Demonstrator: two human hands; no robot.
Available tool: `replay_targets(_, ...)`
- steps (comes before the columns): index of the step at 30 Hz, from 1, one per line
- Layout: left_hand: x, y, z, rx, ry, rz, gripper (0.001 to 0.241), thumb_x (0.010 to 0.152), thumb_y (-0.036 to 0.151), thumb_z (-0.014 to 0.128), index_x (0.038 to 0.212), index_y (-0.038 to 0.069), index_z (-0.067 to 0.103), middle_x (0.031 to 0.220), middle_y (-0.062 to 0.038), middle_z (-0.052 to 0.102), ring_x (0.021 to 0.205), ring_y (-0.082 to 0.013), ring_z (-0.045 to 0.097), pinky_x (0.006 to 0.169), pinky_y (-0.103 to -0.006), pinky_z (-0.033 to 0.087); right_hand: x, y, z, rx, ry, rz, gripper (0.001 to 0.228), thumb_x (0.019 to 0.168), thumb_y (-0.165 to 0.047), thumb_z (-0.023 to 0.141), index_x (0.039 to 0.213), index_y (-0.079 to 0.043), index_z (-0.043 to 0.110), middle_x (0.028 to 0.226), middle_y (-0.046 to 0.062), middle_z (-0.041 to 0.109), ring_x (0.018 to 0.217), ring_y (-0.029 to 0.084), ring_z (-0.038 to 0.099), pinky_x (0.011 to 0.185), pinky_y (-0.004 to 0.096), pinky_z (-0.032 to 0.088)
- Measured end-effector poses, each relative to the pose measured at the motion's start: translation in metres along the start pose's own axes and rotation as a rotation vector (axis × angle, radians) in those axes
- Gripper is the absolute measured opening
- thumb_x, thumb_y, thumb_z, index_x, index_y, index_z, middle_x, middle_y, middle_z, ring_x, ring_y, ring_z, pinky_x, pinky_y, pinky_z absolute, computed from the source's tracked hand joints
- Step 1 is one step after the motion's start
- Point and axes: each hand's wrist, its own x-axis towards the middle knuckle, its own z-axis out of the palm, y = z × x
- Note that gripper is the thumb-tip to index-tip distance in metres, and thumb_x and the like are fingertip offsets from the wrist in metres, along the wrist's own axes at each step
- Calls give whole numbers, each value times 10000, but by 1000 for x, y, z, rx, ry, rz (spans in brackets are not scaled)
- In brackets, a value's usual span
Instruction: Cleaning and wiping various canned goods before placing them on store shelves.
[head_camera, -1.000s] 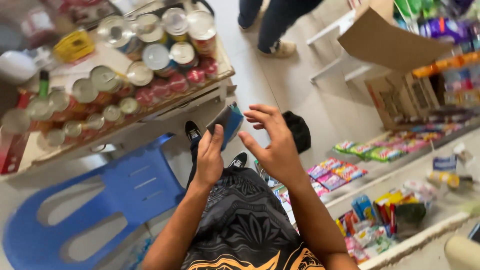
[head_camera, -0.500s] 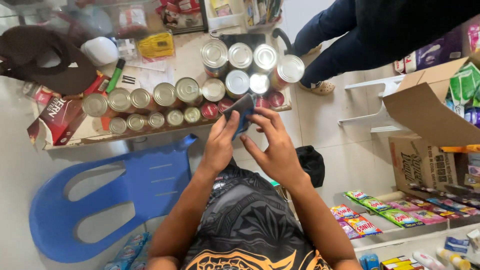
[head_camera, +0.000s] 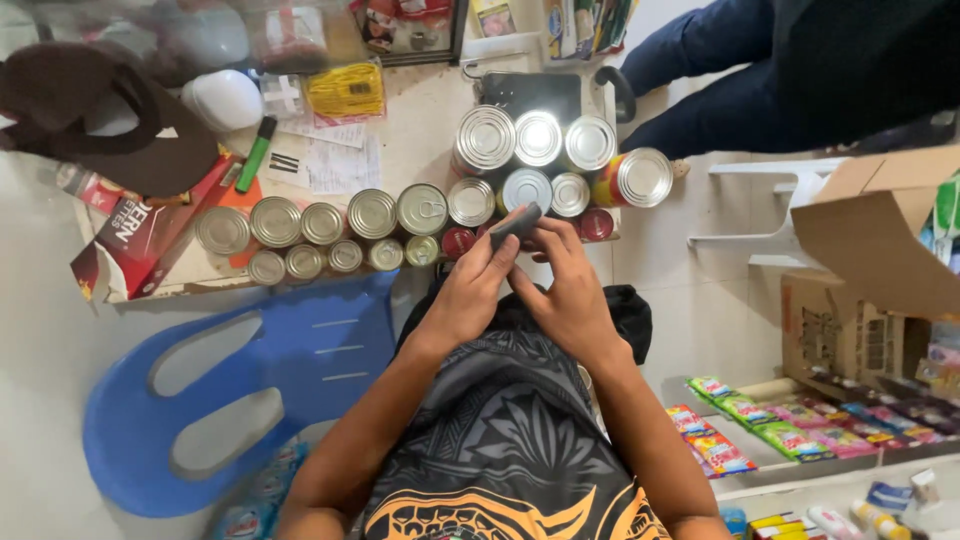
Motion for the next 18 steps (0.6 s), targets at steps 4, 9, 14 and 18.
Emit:
replay_targets(4,-7,2,0,21,96,-66,520,1097,340,435,1540,71,465,1468,-243,571,1423,-338,478,1203,-480,366,9,11,6,18,-116,-54,377,898,-59,752,1247,-16,615,1260,172,597,975,349,733,839,446,626)
replay_targets(9,-19,-20,6,39,274,-165,559,1080,419,430,1523,87,509,1478,-239,563,1419,-348,484,1201,-483,355,14,29,6,-27,-340,-139,322,855,-70,760,1146,-10,637,1169,175,614,939,397,715,815,459,625)
replay_targets(14,-39,-54,17,12,456,-266,609,1063,525,441,1416,52,591,1389,-232,625,1358,-348,539,1172,-500,386,39,42,7,-75,-530,-293,196,927,-116,703,1102,-58,638,1117,126,643,924,380,715,781,481,605)
replay_targets(18,-65,-29,21,-59,598,-337,600,1064,527,429,1417,80,619,1415,-158,639,1379,-277,532,1175,-446,397,50,68,22,-86,-636,-347,355,882,-46,696,1223,-34,599,1101,186,611,1025,467,674,806,517,601)
